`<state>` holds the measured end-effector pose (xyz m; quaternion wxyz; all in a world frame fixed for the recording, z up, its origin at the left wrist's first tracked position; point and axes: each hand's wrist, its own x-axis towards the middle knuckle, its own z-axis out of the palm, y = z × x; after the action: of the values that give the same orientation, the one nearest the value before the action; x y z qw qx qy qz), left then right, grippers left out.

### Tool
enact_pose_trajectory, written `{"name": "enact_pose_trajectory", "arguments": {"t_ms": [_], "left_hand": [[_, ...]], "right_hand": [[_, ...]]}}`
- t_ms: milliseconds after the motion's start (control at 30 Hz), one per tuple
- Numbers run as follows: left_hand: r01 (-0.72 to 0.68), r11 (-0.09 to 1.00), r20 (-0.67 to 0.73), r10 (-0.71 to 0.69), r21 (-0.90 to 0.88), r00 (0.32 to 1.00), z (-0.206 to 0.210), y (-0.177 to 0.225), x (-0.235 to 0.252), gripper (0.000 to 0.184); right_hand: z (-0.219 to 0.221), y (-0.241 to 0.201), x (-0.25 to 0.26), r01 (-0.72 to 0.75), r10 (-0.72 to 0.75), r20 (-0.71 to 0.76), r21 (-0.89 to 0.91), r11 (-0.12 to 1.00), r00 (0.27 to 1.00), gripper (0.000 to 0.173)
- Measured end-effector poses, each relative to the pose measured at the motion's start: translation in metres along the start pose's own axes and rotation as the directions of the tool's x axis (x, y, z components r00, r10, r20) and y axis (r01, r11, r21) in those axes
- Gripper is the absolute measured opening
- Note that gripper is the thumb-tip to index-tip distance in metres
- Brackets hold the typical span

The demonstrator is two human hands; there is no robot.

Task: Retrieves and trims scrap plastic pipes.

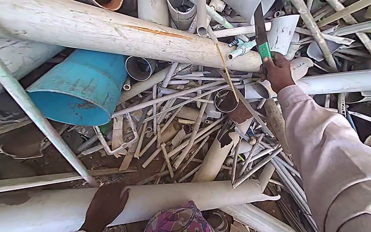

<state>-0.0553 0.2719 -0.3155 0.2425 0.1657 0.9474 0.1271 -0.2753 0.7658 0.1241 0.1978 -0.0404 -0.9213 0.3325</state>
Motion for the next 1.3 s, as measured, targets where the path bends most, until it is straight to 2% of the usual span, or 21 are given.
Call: {"name": "enact_pose_trajectory", "arguments": {"t_ms": [67, 167, 267, 333, 400, 500, 600, 700, 733, 800, 867, 967, 1067, 1200, 1300], "left_hand": [[0.002, 1.000, 0.004, -0.002, 0.005, 1.000, 0.000, 0.000, 0.000, 0.050], [0.005, 1.000, -0.003, -0.005, 0.012, 1.000, 0.003, -0.001, 0.001, 0.051], [0.010, 1.000, 0.005, -0.010, 0.008, 1.000, 0.003, -0.002, 0.001, 0.052], [0.011, 0.999, 0.039, -0.013, 0.030, 0.999, 0.003, 0.000, 0.003, 0.053], [0.004, 1.000, 0.037, -0.005, 0.023, 0.999, 0.003, 0.000, 0.003, 0.052], [0.002, 1.000, 0.024, -0.003, 0.014, 1.000, 0.002, -0.001, 0.002, 0.052], [0.008, 1.000, 0.038, -0.009, 0.021, 0.999, 0.000, 0.001, 0.003, 0.052], [0.011, 1.000, 0.054, -0.012, 0.024, 0.998, -0.001, 0.001, 0.002, 0.051], [0.012, 1.000, 0.053, -0.014, 0.025, 0.999, -0.001, 0.002, 0.003, 0.051], [0.008, 1.000, 0.037, -0.009, 0.018, 0.999, 0.001, 0.000, 0.004, 0.052], [0.003, 1.000, 0.043, -0.004, 0.026, 0.999, 0.003, -0.003, 0.005, 0.054], [-0.016, 1.000, 0.000, 0.016, 0.012, 1.000, 0.008, -0.002, 0.005, 0.053], [-0.019, 1.000, -0.014, 0.019, 0.014, 1.000, 0.010, -0.003, 0.003, 0.053], [-0.033, 0.999, -0.055, 0.033, -0.002, 0.998, 0.015, -0.005, 0.001, 0.054], [-0.047, 0.999, -0.020, 0.046, -0.028, 0.999, 0.007, -0.004, 0.001, 0.054]], "right_hand": [[0.021, -0.019, -0.006, -0.064, 0.064, 0.014, 0.050, 0.997, 0.998, 0.025], [0.041, -0.060, -0.005, -0.260, 0.264, 0.005, 0.185, 0.948, 0.965, 0.020], [0.045, -0.090, 0.009, -0.454, 0.461, 0.036, 0.256, 0.853, 0.887, 0.033], [0.042, -0.100, 0.019, -0.488, 0.495, 0.032, 0.233, 0.841, 0.868, 0.036], [0.037, -0.104, 0.026, -0.425, 0.437, -0.005, 0.216, 0.879, 0.900, 0.033], [0.049, -0.098, 0.027, -0.294, 0.328, -0.039, 0.352, 0.889, 0.944, 0.031], [0.082, -0.080, 0.014, -0.144, 0.227, -0.066, 0.595, 0.791, 0.972, 0.030], [0.110, -0.068, -0.015, 0.012, 0.183, -0.173, 0.757, 0.654, 0.968, 0.031], [0.111, -0.067, -0.026, 0.076, 0.152, -0.221, 0.769, 0.634, 0.963, 0.030], [0.103, -0.061, -0.055, 0.217, 0.015, -0.304, 0.715, 0.665, 0.953, 0.025], [0.087, -0.060, -0.094, 0.253, -0.065, -0.295, 0.659, 0.709, 0.953, 0.021], [0.071, -0.056, -0.146, 0.092, 0.051, -0.190, 0.674, 0.733, 0.980, 0.025], [0.061, -0.053, -0.165, -0.114, 0.235, -0.109, 0.636, 0.763, 0.966, 0.030], [0.034, -0.072, -0.132, -0.325, 0.392, 0.004, 0.567, 0.757, 0.920, 0.032], [0.015, -0.094, -0.064, -0.439, 0.495, 0.034, 0.518, 0.734, 0.868, 0.036]]}}
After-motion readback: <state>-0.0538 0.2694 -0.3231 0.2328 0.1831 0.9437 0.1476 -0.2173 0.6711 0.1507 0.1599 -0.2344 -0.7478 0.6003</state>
